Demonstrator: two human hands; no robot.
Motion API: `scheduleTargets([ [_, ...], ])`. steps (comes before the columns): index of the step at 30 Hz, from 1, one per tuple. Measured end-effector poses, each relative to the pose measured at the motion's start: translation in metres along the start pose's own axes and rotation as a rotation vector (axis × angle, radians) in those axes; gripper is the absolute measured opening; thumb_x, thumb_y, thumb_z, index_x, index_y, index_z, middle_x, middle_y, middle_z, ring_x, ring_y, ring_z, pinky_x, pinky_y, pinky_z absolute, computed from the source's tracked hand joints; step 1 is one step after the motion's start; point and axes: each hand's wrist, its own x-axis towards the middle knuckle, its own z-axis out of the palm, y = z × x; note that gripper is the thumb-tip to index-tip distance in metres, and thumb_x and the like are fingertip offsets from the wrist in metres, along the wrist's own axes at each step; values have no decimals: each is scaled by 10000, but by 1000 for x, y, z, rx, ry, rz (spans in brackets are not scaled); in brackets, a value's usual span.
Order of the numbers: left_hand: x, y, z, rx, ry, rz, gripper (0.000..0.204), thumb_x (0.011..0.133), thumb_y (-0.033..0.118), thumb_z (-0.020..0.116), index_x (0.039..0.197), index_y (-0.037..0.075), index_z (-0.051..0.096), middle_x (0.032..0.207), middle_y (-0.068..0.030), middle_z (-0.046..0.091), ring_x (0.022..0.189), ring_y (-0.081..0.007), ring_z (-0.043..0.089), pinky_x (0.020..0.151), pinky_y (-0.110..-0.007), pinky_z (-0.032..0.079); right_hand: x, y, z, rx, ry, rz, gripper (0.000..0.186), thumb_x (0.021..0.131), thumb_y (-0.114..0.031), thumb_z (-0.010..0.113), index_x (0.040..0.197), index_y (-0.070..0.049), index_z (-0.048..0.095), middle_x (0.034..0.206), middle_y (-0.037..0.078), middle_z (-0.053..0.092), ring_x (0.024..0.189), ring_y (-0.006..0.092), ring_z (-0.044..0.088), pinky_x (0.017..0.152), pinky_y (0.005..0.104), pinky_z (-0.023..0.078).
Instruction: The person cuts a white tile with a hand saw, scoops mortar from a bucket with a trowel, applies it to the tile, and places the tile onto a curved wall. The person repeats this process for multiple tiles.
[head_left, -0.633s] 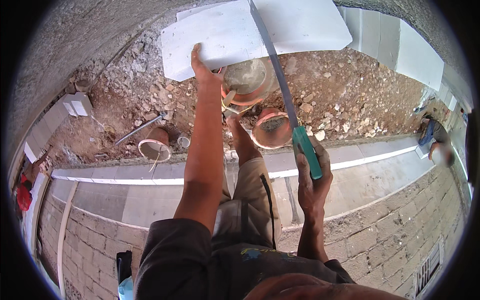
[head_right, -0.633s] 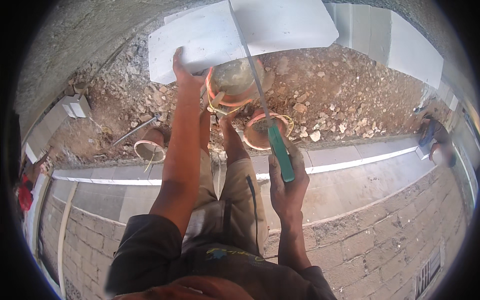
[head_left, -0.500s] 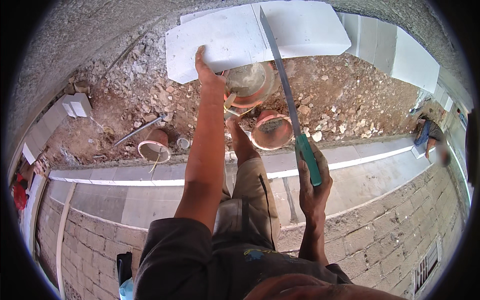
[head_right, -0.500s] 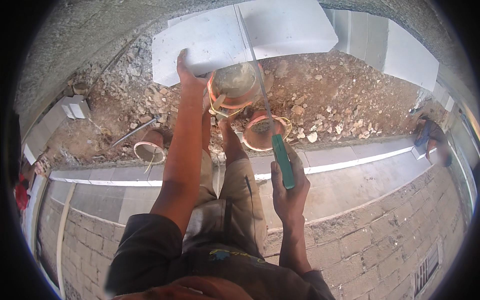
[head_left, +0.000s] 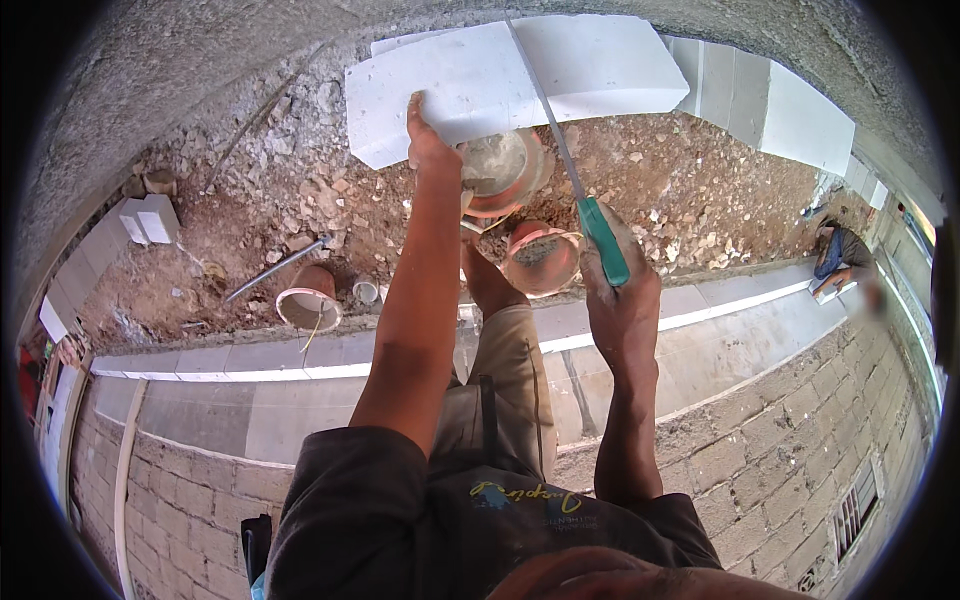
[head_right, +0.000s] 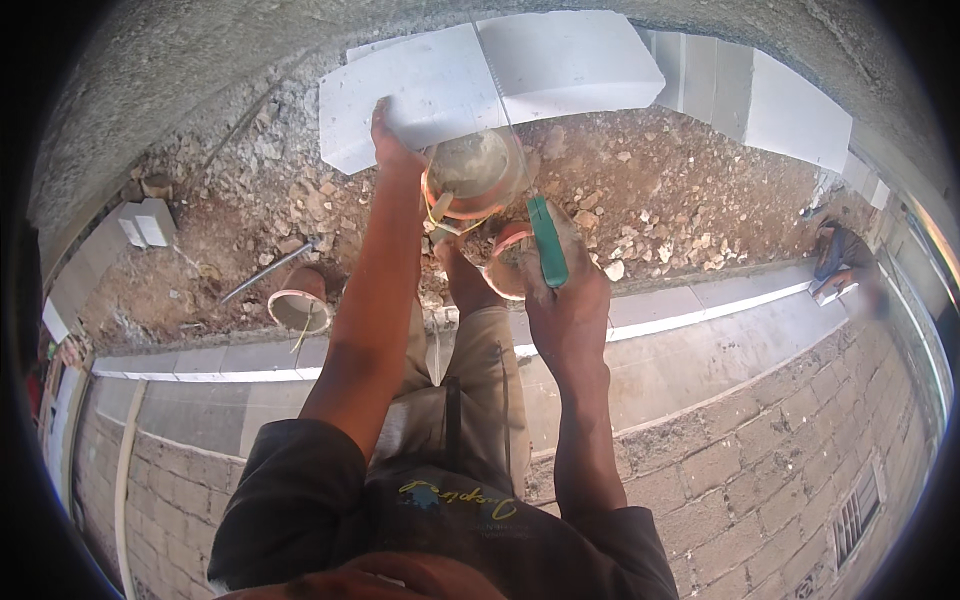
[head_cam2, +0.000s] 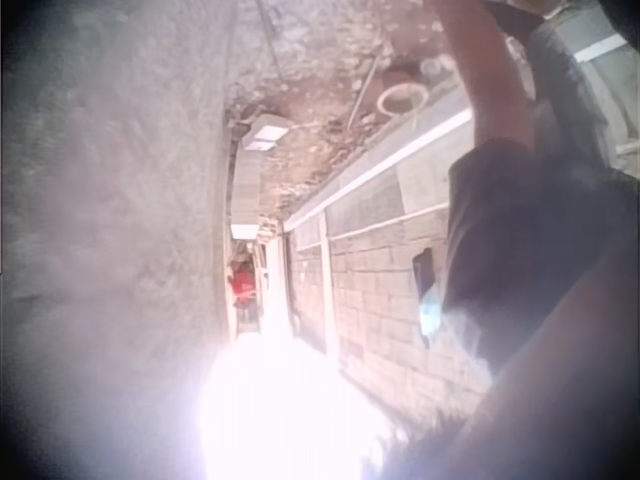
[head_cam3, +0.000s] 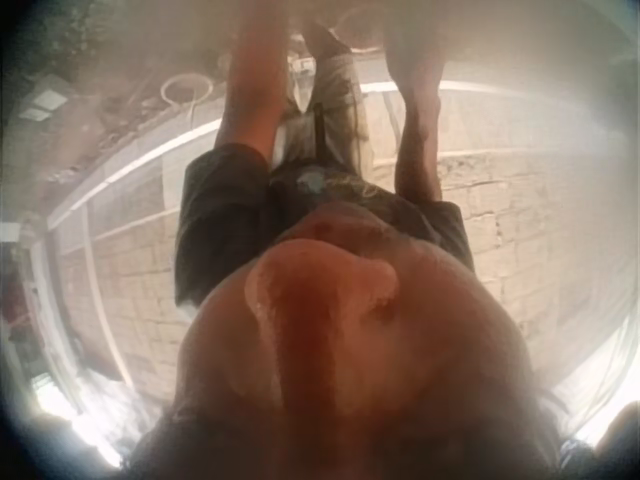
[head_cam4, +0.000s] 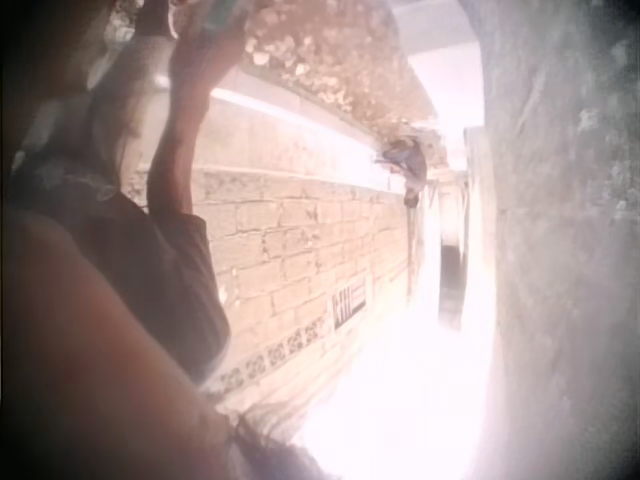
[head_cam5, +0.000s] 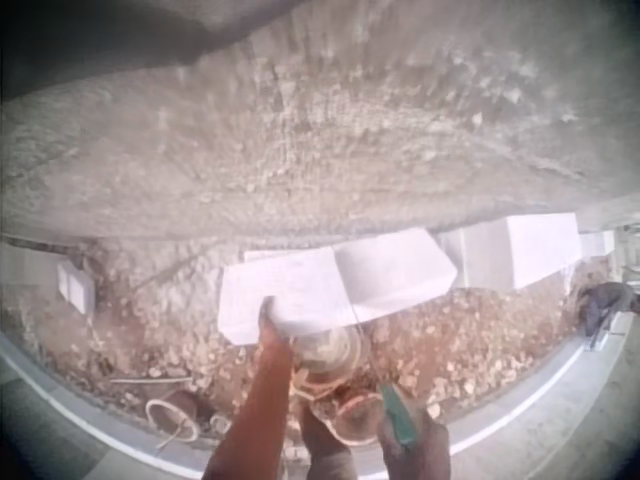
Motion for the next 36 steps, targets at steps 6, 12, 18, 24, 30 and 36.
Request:
scheduleTargets([
  [6, -3, -2, 1, 28, -71, 124, 666, 921, 512, 650, 1475, 166, 518, 1433, -59, 569, 1316, -309, 543, 1086, -547, 440, 3, -30, -11, 145, 66, 108, 447, 950, -123, 667, 1380, -17, 610, 1109, 256, 726, 1005, 379, 745, 846, 413, 572],
  [12, -7, 5, 10, 50, 108, 38, 653, 923, 486, 665, 1455, 133, 529, 1411, -81, 586, 1274, -320, 572, 1079, -539, 461, 43, -28, 3, 76, 33, -45, 424, 996, -147, 649, 1393, -6, 603, 1177, 247, 719, 1073, 343, 734, 908, 384, 555],
  [18, 12, -1, 4, 11, 34, 78, 636, 942, 481, 640, 1453, 121, 524, 1400, -106, 589, 1244, -334, 593, 1053, -568, 484, 10, -8, -7, 222, 44, -36, 452, 977, -140, 656, 1400, 7, 599, 1170, 266, 714, 1092, 343, 730, 912, 379, 554],
  [24, 29, 4, 6, -152, 78, 75, 730, 841, 330, 825, 1384, -46, 513, 1287, -150, 675, 1103, -314, 703, 913, -497, 615, 36, 2, -1, 147, -8, -26, 437, 978, -134, 631, 1391, 6, 607, 1179, 280, 704, 1112, 347, 719, 916, 376, 548],
  [30, 36, 8, 7, -159, 58, -7, 690, 852, 352, 817, 1347, -55, 558, 1274, -145, 684, 1053, -312, 720, 878, -495, 631, 2, 12, -15, 272, 45, -3, 424, 974, -188, 654, 1350, 6, 633, 1176, 242, 719, 1045, 331, 729, 912, 376, 540],
  [36, 40, 23, 21, 294, 212, 65, 645, 909, 551, 686, 1291, 31, 651, 1252, -103, 701, 1109, -265, 690, 947, -411, 565, 28, 16, 2, 257, -2, 6, 416, 995, -137, 624, 1391, -8, 615, 1185, 226, 724, 1063, 290, 721, 923, 386, 537],
])
